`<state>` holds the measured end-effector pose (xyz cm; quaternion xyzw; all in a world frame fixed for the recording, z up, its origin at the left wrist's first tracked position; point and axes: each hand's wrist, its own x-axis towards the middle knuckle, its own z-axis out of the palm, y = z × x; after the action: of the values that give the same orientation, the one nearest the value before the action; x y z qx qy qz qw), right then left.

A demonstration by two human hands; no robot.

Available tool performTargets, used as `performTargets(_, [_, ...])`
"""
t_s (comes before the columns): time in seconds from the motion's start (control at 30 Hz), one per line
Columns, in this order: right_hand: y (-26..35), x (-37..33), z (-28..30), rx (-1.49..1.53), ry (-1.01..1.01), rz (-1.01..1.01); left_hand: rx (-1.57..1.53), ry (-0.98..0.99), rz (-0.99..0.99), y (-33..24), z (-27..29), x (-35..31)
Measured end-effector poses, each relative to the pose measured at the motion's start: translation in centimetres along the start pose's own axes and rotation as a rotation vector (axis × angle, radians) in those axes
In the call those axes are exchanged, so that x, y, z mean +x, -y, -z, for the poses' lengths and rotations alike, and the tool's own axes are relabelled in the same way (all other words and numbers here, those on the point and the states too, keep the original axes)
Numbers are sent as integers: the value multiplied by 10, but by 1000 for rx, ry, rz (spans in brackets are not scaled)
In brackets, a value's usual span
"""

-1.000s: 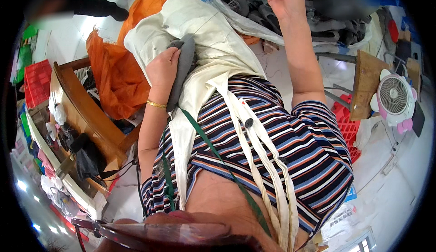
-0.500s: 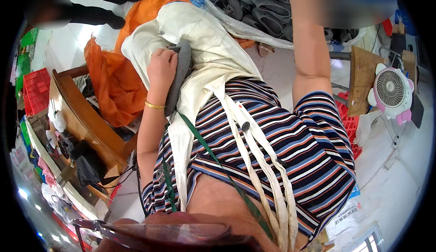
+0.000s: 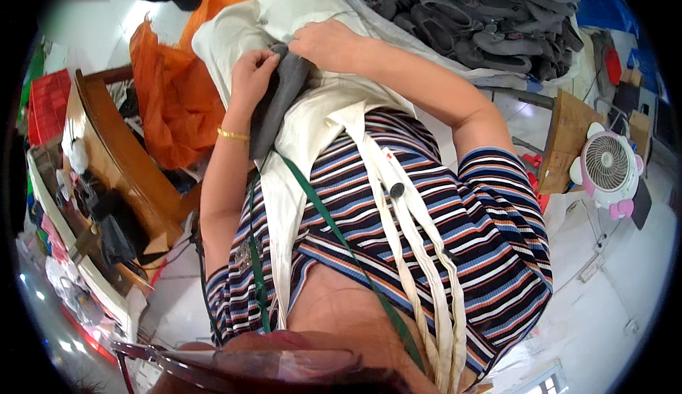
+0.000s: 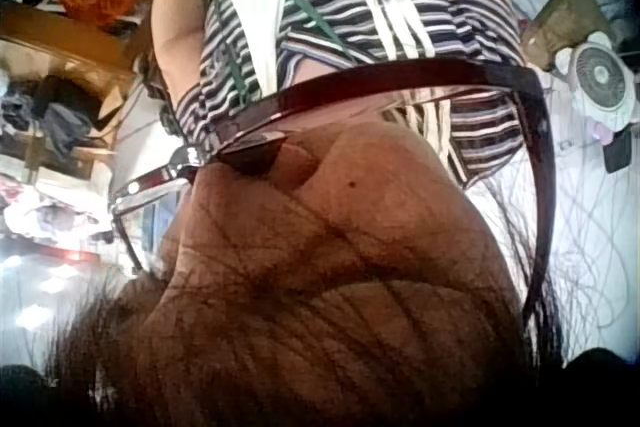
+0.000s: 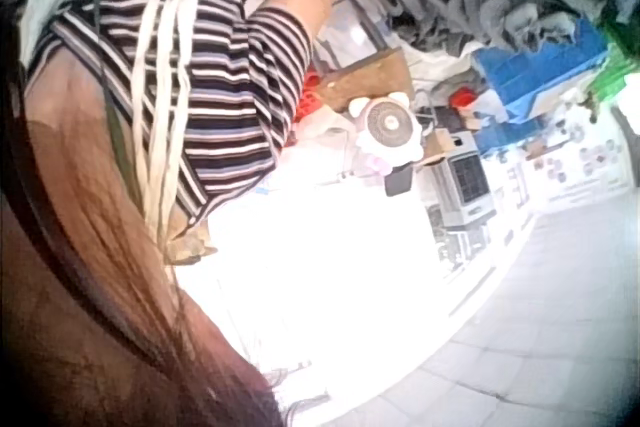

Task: The person is sitting on the floor in a workshop, sewing grey slip-on shoes by hand. They use a needle and thread to stitch the edges of the shoes, occasionally picking up new shoes from a large pile nearby. The person works on one shoe at a time, manipulating the fabric and thread with both hands.

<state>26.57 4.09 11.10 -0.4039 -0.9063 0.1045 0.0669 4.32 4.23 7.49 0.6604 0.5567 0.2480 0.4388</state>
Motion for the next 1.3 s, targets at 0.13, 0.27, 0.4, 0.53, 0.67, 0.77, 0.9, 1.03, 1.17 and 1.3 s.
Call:
performTargets(0.13, [12,13,9,-51,-104,61,-132,-26,33,29,2,15])
performTargets(0.27, [48,17,38,118,-60,53,-355,-24,240,41,25,18])
performTargets(0.4, [93,42,43,166,658,41,-535,-9,270,43,31,17])
performTargets(0.53, [123,69,18,117,843,-118,-505,4,297,48,28,26])
performTargets(0.67, [130,59,-9,-87,705,140,-501,-31,266,52,25,33])
performTargets(0.77, [125,57,6,-26,788,30,-522,6,266,58,27,30])
performTargets(0.9, [103,49,13,145,703,-64,-525,-5,262,57,27,30])
performTargets(1.03, [93,39,23,188,686,-151,-521,-36,285,51,25,26])
performTargets(1.17, [45,13,43,508,466,-126,-550,-40,289,29,24,10])
performTargets(1.3, [31,-3,60,685,259,-356,-583,32,257,2,8,-4])
